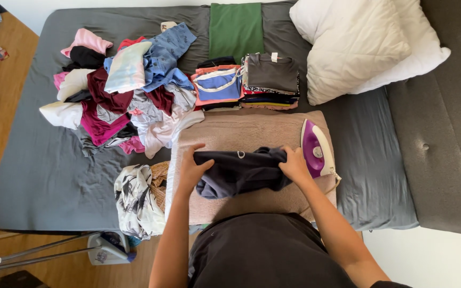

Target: The person irons a dark blue t-shirt on a towel placed on a bed. They smooth the fabric, use a purple iron to press the front and back, and then fold the shirt neatly.

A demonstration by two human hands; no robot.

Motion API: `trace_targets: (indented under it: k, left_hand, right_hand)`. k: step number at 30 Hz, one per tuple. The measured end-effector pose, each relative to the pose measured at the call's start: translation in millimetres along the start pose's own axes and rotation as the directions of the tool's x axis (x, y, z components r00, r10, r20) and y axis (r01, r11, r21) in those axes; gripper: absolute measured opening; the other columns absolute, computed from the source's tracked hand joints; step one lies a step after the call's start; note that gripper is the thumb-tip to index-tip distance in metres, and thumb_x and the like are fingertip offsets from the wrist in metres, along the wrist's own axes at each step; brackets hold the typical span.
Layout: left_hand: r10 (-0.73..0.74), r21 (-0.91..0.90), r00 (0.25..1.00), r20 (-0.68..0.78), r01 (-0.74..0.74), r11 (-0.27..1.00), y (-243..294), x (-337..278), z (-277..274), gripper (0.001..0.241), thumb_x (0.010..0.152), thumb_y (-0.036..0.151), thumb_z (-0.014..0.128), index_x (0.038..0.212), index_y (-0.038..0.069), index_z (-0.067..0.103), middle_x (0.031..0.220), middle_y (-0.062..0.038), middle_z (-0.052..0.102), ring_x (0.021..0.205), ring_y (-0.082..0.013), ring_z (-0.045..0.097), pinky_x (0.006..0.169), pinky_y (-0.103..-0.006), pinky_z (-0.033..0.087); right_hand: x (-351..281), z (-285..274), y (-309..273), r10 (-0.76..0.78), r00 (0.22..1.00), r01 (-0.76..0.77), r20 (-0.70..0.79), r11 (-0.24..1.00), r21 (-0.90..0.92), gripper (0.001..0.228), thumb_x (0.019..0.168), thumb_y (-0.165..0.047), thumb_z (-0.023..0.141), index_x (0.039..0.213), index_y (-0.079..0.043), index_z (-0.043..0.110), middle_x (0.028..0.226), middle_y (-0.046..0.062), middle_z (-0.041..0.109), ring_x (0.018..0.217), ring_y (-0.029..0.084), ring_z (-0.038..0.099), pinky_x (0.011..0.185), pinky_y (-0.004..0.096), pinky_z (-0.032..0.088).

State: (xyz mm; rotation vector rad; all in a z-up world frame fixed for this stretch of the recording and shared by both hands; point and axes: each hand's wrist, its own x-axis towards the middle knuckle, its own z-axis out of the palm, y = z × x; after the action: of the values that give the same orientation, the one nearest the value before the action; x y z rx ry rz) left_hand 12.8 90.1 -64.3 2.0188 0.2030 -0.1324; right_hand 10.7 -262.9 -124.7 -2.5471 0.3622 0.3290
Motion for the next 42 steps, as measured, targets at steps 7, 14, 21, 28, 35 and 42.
trace_targets:
  k: [7, 14, 21, 28, 35, 42]
  left_hand:
    - [0.047, 0.478, 0.987, 0.157, -0.117, 0.871, -28, -31, 75, 0.081, 0.071, 0.050, 0.088, 0.144, 0.038, 0.053, 0.151, -0.007, 0.035, 0.135, -0.0399, 0.040, 0.111, -0.0577, 0.034]
    - [0.304, 0.842, 0.898, 0.316, -0.414, 0.346, -113, -35, 81, 0.026, 0.091, 0.028, 0.067, 0.117, 0.025, 0.064, 0.154, -0.004, 0.042, 0.149, -0.0305, 0.028, 0.119, -0.0647, 0.012]
    - [0.165, 0.483, 0.950, 0.264, -0.278, 0.830, -124, 27, 10, 0.036, 0.078, 0.013, 0.076, 0.107, 0.031, 0.066, 0.112, -0.006, 0.070, 0.107, -0.0369, 0.070, 0.094, -0.0551, 0.052]
    - [0.264, 0.097, 0.950, 0.164, -0.282, 0.954, 41, -13, -84, 0.030, 0.090, 0.010, 0.073, 0.118, 0.017, 0.065, 0.092, -0.015, 0.066, 0.090, -0.0268, 0.064, 0.085, -0.0453, 0.049]
    - [0.219, -0.177, 0.930, 0.296, -0.172, 0.969, 105, -30, -119, 0.013, 0.093, 0.008, 0.071, 0.106, 0.009, 0.071, 0.079, -0.002, 0.057, 0.075, -0.0143, 0.050, 0.072, -0.0301, 0.046]
    - [0.273, -0.183, 0.897, 0.347, -0.220, 0.958, 126, -27, -136, 0.018, 0.075, -0.004, 0.084, 0.092, -0.004, 0.077, 0.074, -0.010, 0.061, 0.070, -0.0135, 0.043, 0.066, -0.0308, 0.039]
  right_hand:
    - [21, 66, 81, -0.024, 0.985, 0.018, -0.169, 0.999, -0.038, 0.039, 0.085, -0.008, 0.064, 0.121, 0.002, 0.072, 0.121, 0.025, 0.059, 0.106, 0.046, 0.068, 0.090, 0.050, 0.058]
    - [-16, -32, 31, 0.063, 0.949, -0.314, 0.308, 0.167, 0.935, 0.025, 0.093, -0.010, 0.070, 0.116, -0.017, 0.071, 0.110, 0.011, 0.071, 0.103, 0.029, 0.070, 0.090, 0.044, 0.056]
    - [-34, -136, 27, -0.074, 0.997, 0.037, -0.025, 0.153, 0.988, 0.004, 0.099, -0.014, 0.066, 0.100, -0.016, 0.062, 0.088, -0.001, 0.066, 0.085, 0.013, 0.068, 0.080, 0.029, 0.059]
    - [-42, -160, 13, -0.143, 0.988, 0.093, -0.051, 0.308, 0.947, 0.008, 0.105, -0.014, 0.061, 0.108, -0.015, 0.054, 0.080, -0.004, 0.055, 0.072, 0.008, 0.064, 0.065, 0.023, 0.059]
    - [-44, -176, 0, -0.190, 0.981, 0.042, -0.041, 0.001, 0.999, 0.019, 0.096, -0.017, 0.062, 0.085, -0.020, 0.048, 0.072, -0.007, 0.052, 0.070, 0.008, 0.059, 0.070, 0.025, 0.054]
    - [-55, -177, -4, -0.178, 0.982, 0.024, -0.067, -0.234, 0.972, 0.018, 0.091, -0.009, 0.061, 0.086, -0.022, 0.049, 0.073, -0.002, 0.054, 0.074, 0.013, 0.064, 0.076, 0.030, 0.055]
